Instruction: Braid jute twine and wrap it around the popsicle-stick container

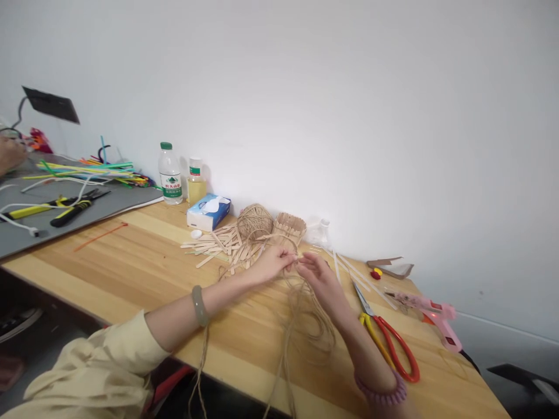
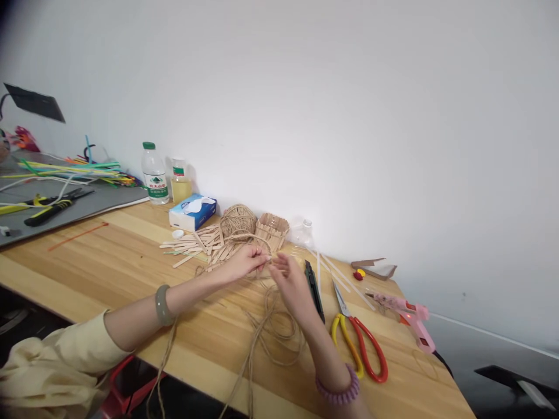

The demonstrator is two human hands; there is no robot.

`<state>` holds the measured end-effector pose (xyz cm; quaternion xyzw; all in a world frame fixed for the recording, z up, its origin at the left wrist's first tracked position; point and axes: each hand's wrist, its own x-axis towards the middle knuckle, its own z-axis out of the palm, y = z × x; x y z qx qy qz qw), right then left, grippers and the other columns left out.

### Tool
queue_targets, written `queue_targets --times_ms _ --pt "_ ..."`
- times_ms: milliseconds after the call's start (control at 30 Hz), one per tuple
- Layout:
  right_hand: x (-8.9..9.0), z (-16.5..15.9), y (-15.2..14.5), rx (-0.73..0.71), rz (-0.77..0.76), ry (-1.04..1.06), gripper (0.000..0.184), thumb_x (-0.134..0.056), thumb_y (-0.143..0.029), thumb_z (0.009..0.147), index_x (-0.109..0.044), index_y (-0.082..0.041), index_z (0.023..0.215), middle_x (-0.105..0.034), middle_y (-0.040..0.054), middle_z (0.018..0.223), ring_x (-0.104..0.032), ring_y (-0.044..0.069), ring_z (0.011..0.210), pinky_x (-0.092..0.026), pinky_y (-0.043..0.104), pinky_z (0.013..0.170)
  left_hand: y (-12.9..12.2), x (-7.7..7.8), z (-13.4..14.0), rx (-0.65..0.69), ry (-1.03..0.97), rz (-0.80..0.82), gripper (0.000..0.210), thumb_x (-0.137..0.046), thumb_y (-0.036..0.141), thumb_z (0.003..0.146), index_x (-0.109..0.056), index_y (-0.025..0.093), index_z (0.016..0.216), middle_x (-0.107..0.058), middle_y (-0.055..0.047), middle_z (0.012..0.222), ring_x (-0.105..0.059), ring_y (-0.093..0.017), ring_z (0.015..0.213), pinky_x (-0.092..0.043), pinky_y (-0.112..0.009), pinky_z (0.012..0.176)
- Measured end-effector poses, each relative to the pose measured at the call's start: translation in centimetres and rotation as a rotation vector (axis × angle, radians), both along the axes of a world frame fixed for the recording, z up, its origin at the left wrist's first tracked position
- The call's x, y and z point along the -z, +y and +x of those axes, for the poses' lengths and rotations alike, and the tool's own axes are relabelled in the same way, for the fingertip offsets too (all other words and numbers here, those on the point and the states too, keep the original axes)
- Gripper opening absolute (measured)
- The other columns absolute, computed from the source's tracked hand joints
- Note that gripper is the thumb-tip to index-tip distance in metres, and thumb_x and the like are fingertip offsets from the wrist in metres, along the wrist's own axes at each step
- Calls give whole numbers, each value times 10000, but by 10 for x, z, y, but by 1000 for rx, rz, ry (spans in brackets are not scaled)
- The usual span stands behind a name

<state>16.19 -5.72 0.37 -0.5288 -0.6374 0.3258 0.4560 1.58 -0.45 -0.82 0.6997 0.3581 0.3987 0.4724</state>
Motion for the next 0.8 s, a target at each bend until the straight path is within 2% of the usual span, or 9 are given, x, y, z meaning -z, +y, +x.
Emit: queue_targets --times_ms 67,133,267,367,467,567,633,733,800 --pt "9 -10 2 -147 -17 -3 223 -508 -312 758 -522 -196 948 -600 35 882 -552 150 766 -428 279 699 -1 2 1 45 34 7 276 -458 332 751 -494 143 553 -455 31 511 -396 -95 503 -283 -225 513" --pt "12 -13 3 -172 1 -56 164 -464 -314 794 -528 -190 880 -580 19 810 -529 144 738 -416 267 678 -2 3 1 73 37 -14 280 -454 358 750 -498 142 577 -460 28 523 -403 -96 507 -293 -225 512" --pt "2 -7 0 -111 -12 -57 190 -441 -330 813 -540 -181 747 -511 -8 648 -491 141 671 -395 248 640 -3 0 0 85 86 -12 318 -466 385 743 -458 147 532 -379 52 455 -325 -77 438 -243 -221 457" --pt "-5 -4 0 -88 5 -10 245 -449 -362 811 -532 -180 671 -508 -4 626 -480 141 647 -386 244 624 -4 0 0 121 116 0 354 -472 418 747 -450 147 520 -344 60 428 -298 -71 416 -219 -220 438" --pt "-3 -2 2 -86 52 -29 278 -476 -394 795 -532 -182 625 -521 -2 631 -472 145 644 -375 248 631 -4 2 1 167 102 20 356 -479 418 751 -470 140 528 -369 51 439 -304 -68 416 -222 -217 432" --pt "1 0 4 -15 71 28 278 -490 -401 785 -519 -188 609 -511 -11 616 -456 140 617 -361 246 599 -5 3 3 212 55 -10 335 -483 409 753 -496 134 561 -425 37 477 -329 -65 422 -242 -208 425" --pt "2 0 3 28 50 115 274 -511 -406 769 -507 -188 604 -460 -31 561 -397 115 534 -325 235 524 -7 0 4 226 0 -71 341 -503 441 735 -498 135 587 -464 29 506 -361 -64 428 -255 -200 419" --pt "0 -2 1 55 -34 306 257 -548 -416 736 -509 -186 627 -287 -79 461 -208 79 423 -182 223 413 -12 -5 4 255 -101 -125 374 -542 490 696 -487 136 588 -488 30 518 -381 -55 430 -267 -189 419" --pt "-3 -3 0 31 -97 432 245 -577 -416 705 -521 -183 659 -199 -100 444 -112 70 415 -101 226 400 -15 -9 4 268 -157 -139 381 -567 496 677 -494 133 587 -492 33 510 -381 -50 426 -268 -188 424"
